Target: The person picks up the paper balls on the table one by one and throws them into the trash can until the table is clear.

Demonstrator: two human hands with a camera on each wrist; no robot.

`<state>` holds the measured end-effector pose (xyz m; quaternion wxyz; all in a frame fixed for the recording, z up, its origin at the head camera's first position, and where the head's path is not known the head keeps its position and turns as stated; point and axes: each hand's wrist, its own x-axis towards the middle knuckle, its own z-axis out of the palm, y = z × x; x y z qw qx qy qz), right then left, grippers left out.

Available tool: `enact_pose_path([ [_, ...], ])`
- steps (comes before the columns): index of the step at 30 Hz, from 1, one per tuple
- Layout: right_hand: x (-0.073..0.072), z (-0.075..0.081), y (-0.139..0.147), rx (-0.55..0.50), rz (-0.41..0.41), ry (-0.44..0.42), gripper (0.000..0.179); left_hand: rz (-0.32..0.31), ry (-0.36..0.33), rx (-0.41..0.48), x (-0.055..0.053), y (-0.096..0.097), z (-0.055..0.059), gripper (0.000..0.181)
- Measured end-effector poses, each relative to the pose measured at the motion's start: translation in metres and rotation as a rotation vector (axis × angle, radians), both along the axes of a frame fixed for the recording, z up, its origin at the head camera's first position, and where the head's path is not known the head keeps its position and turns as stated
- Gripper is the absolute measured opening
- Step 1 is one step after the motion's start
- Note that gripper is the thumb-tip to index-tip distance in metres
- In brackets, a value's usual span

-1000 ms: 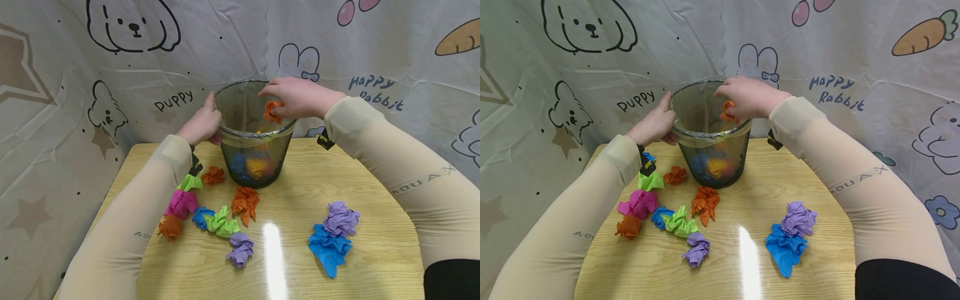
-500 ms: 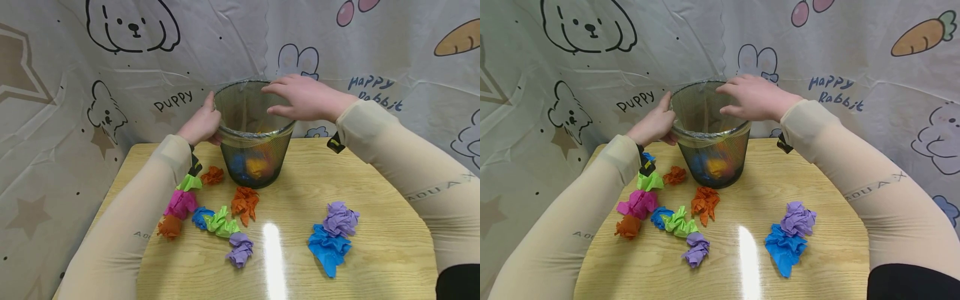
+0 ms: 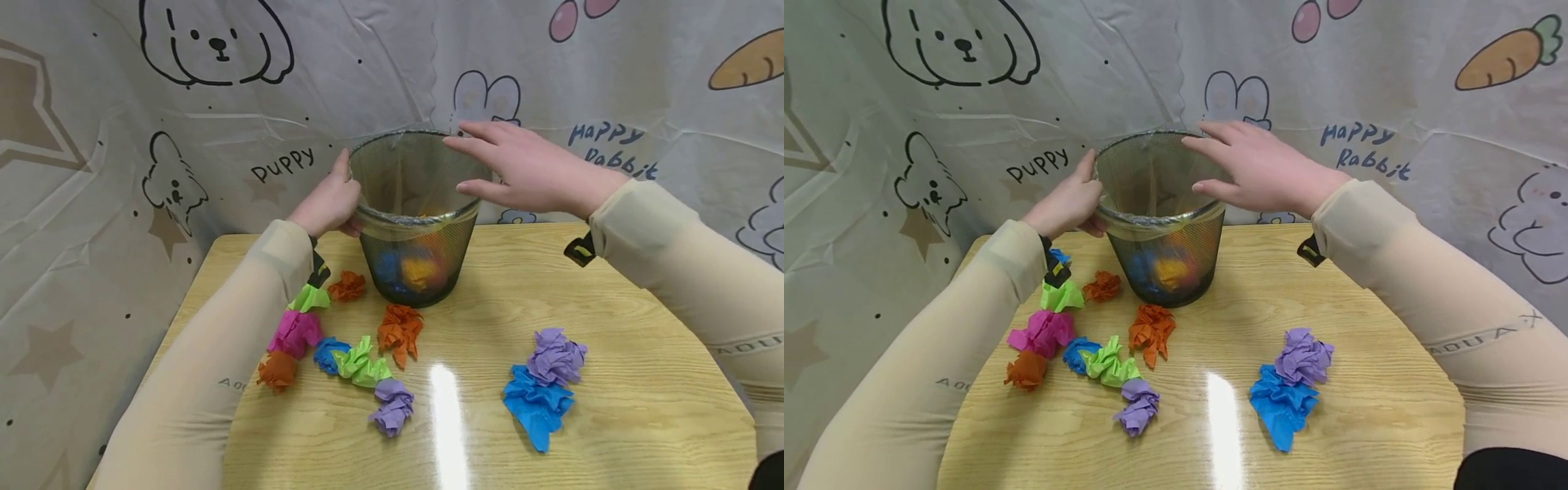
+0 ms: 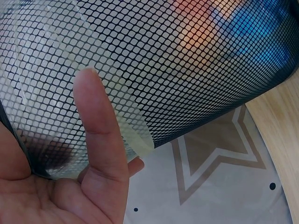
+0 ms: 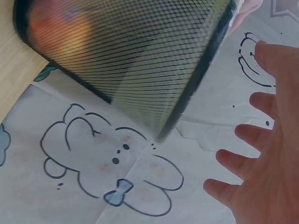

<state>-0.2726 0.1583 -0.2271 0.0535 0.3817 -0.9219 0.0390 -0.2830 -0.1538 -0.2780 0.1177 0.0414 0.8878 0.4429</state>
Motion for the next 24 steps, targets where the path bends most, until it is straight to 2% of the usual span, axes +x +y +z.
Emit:
enact_pose_path([
  [5,0.012,-0.013,0.026,-0.051,-0.004,0.011,0.073,-0.003,-0.003,0.001,-0.001,0.001,0.001,0.071],
  [13,0.031,-0.04,0.069,-0.09,-0.069,-0.03,0.073,0.0,-0.009,-0.001,0.0,0.001,0.0,0.071],
  [18,0.043,-0.059,0.086,-0.069,-0.096,-0.061,0.075,0.0,-0.008,0.005,-0.001,0.0,0.0,0.071],
  [24,0.06,-0.081,0.091,-0.029,-0.115,-0.121,0.075,0.004,-0.015,0.008,-0.001,0.001,0.0,0.071],
])
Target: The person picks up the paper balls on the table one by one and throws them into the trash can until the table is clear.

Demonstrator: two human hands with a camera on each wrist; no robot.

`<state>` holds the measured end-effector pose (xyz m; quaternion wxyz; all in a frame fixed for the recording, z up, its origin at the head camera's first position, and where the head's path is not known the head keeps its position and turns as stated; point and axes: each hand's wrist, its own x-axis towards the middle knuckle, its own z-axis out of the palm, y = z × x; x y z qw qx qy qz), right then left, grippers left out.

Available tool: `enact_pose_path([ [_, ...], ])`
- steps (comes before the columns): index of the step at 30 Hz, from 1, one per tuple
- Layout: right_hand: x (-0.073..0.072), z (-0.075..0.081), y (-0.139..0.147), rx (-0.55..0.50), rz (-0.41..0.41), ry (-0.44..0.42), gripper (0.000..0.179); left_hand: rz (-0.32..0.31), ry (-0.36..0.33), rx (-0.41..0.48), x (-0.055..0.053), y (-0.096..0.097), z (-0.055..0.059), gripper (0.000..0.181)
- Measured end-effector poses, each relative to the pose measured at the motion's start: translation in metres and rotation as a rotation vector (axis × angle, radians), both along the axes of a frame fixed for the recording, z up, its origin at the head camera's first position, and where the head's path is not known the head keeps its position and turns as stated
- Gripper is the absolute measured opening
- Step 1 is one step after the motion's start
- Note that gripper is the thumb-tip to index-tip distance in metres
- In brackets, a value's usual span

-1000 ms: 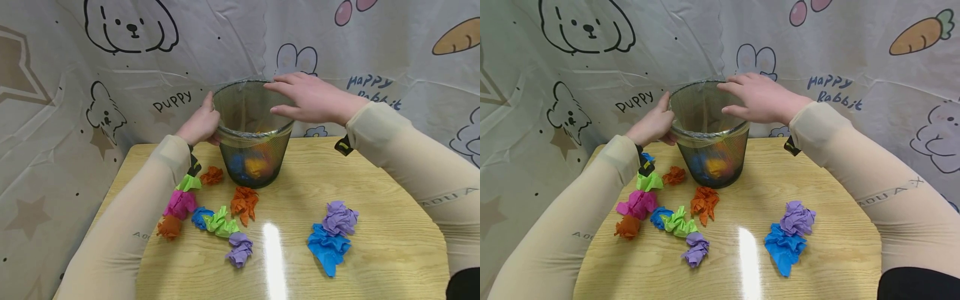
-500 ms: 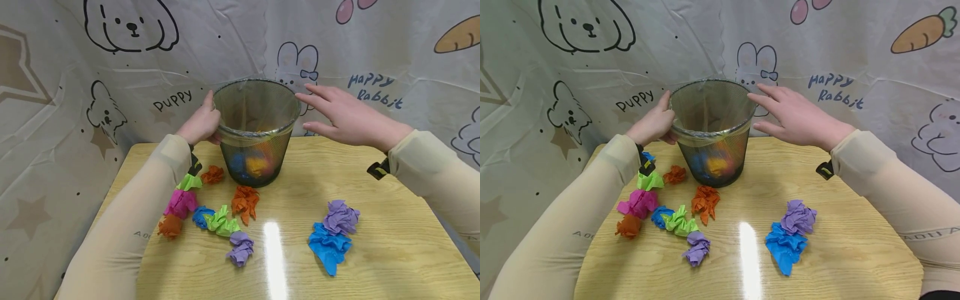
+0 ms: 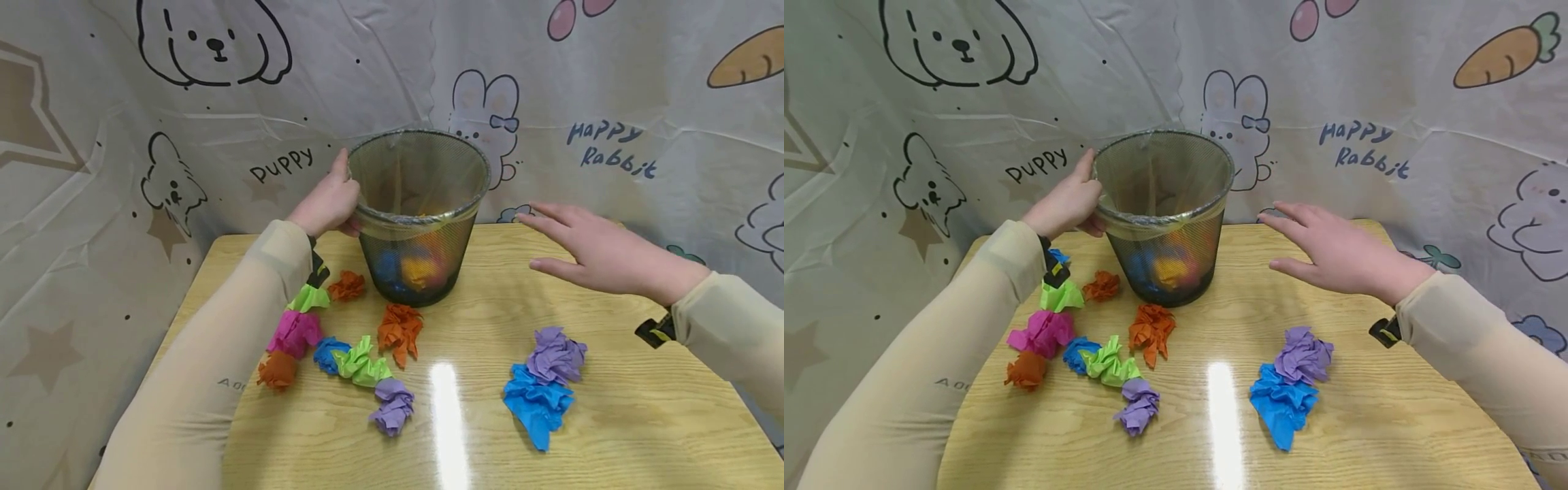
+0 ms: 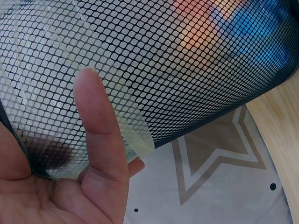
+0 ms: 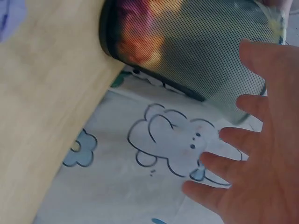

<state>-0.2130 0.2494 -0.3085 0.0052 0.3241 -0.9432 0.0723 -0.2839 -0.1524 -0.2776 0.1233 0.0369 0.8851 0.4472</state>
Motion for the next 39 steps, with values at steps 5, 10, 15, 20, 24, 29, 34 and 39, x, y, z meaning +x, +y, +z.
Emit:
enact_pose_path([
  [5,0.014,-0.022,-0.001,0.048,0.026,-0.078,0.075,0.0,0.007,-0.005,0.0,0.0,0.0,0.072],
  [10,0.029,-0.044,0.002,0.083,0.038,-0.214,0.085,-0.001,0.008,-0.009,0.001,0.001,0.001,0.072],
  [15,0.039,-0.064,0.006,0.114,0.022,-0.317,0.09,0.006,0.014,-0.013,0.002,0.0,0.001,0.072],
  [20,0.049,-0.081,0.014,0.097,-0.014,-0.405,0.097,0.006,0.008,-0.01,0.002,0.001,0.0,0.072],
  [24,0.056,-0.096,0.022,0.088,-0.021,-0.404,0.097,0.009,0.006,-0.014,0.002,0.001,-0.001,0.071],
  [29,0.059,-0.111,0.03,0.078,0.016,-0.342,0.095,0.015,0.009,-0.015,0.001,0.001,0.0,0.072],
  [34,0.059,-0.121,0.03,0.058,0.043,-0.325,0.091,0.018,0.012,-0.014,0.002,0.001,0.002,0.072],
  [39,0.057,-0.127,0.027,0.057,0.048,-0.33,0.08,0.017,0.013,-0.017,0.003,0.001,0.002,0.072],
])
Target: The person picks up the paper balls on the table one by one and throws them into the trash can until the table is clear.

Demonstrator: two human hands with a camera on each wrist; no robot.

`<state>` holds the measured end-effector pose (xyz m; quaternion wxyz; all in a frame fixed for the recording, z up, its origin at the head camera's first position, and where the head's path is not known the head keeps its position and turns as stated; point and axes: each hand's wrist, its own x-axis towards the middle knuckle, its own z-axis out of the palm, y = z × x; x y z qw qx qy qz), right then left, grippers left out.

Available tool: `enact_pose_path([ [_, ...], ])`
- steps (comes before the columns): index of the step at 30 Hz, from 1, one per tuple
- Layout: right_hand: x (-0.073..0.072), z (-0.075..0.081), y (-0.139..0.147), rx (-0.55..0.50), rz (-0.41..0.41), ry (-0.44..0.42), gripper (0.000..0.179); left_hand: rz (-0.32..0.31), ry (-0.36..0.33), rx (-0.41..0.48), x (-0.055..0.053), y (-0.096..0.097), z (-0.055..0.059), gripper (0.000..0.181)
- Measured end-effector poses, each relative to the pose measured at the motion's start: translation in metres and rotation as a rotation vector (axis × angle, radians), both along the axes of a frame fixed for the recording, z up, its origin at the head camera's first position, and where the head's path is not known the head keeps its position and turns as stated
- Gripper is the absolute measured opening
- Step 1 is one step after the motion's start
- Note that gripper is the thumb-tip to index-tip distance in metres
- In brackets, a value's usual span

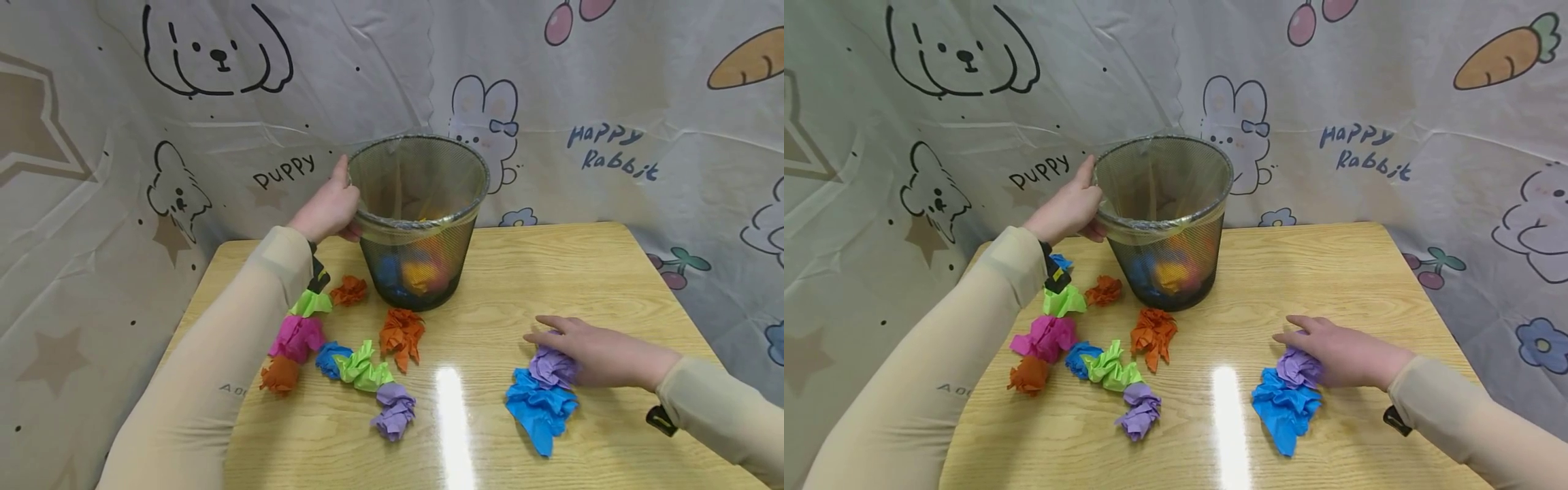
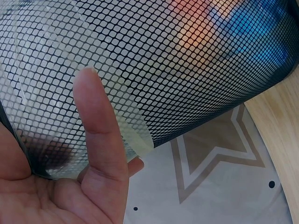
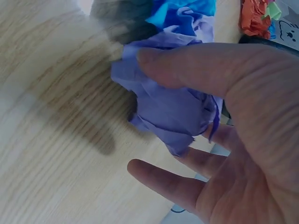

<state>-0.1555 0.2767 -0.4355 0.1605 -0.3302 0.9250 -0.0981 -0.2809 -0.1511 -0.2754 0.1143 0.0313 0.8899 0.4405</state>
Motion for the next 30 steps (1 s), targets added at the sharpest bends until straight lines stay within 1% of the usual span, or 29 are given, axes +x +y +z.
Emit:
enact_pose_path([
  [4,0.0,-0.005,0.0,-0.016,0.031,0.02,0.074,-0.002,-0.002,0.003,0.0,0.0,-0.001,0.072],
  [11,-0.002,-0.014,-0.001,-0.025,0.083,0.021,0.07,-0.002,-0.004,0.005,0.0,0.0,-0.001,0.072],
  [13,-0.003,-0.017,-0.001,-0.025,0.105,0.049,0.064,0.0,-0.004,0.005,0.0,0.0,-0.002,0.072],
  [17,-0.005,-0.021,0.001,-0.035,0.162,0.137,0.05,-0.002,-0.003,0.006,-0.001,-0.001,-0.002,0.072],
  [20,-0.007,-0.023,0.003,-0.044,0.186,0.186,0.042,-0.009,-0.001,0.005,-0.001,-0.001,-0.002,0.072],
  [24,-0.009,-0.024,0.004,-0.054,0.206,0.226,0.041,-0.018,0.002,0.003,-0.001,-0.001,-0.002,0.072],
  [27,-0.011,-0.025,0.004,-0.061,0.214,0.238,0.044,-0.02,0.003,0.005,-0.002,-0.001,-0.002,0.072],
  [30,-0.013,-0.025,0.004,-0.063,0.21,0.24,0.042,-0.02,0.003,0.004,-0.002,-0.001,-0.002,0.072],
])
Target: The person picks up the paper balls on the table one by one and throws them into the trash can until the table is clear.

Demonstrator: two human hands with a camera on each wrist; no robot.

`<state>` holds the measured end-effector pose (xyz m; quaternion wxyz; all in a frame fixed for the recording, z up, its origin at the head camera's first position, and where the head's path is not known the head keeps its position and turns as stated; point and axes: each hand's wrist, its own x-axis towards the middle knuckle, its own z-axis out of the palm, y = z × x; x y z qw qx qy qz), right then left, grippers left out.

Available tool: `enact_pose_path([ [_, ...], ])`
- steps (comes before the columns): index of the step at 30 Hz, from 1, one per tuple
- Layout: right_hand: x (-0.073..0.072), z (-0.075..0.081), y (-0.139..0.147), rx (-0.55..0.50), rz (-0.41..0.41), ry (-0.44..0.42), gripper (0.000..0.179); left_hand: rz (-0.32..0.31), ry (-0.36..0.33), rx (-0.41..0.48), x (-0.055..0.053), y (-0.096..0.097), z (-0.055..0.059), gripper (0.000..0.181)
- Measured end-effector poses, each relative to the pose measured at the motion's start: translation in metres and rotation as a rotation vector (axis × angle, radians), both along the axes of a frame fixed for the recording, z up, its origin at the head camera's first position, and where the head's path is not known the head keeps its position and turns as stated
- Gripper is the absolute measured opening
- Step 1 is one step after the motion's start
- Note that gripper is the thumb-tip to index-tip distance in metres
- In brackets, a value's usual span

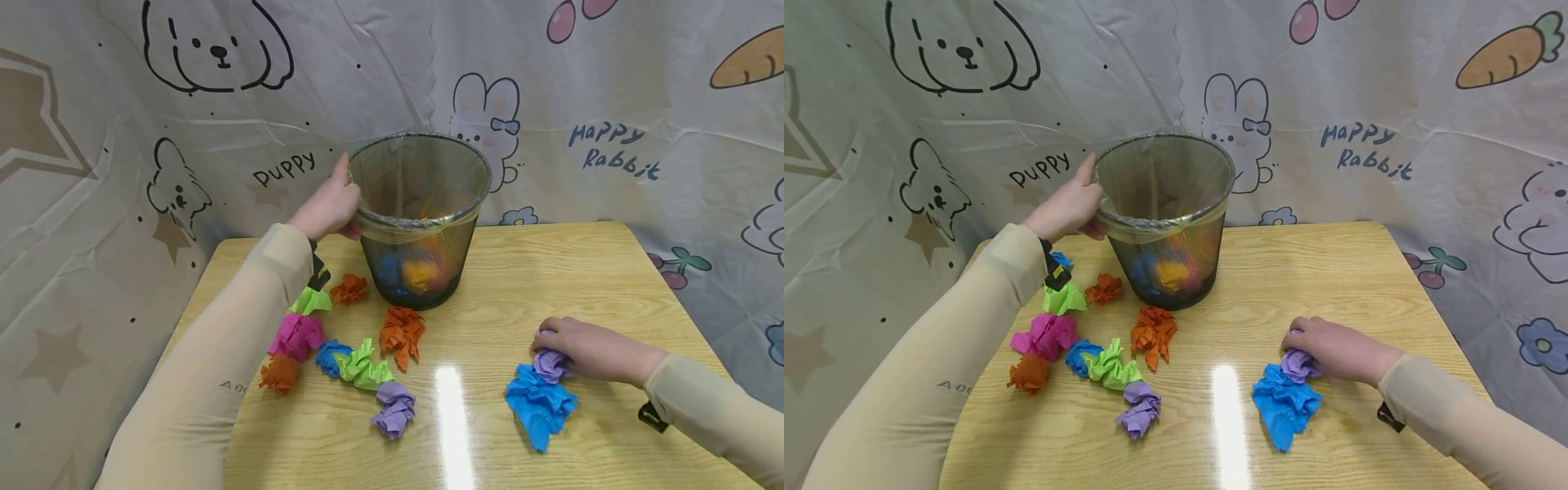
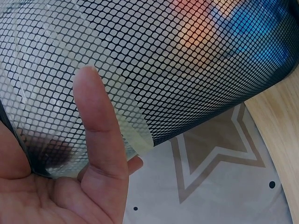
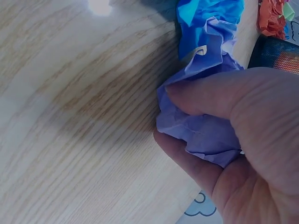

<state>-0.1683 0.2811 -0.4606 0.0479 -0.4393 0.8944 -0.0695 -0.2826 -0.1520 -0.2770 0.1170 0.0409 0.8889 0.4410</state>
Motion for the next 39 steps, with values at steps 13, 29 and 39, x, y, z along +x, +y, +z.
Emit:
enact_pose_path([
  [13,-0.007,0.007,-0.003,-0.026,-0.009,0.018,0.036,0.003,-0.002,0.002,0.0,0.001,0.001,0.072],
  [29,-0.016,0.052,-0.022,-0.059,-0.044,0.102,0.029,0.003,0.002,-0.004,0.001,0.001,0.001,0.072],
  [39,-0.028,0.11,-0.04,-0.15,-0.039,0.142,0.037,0.011,-0.008,0.001,0.001,0.001,0.001,0.071],
])
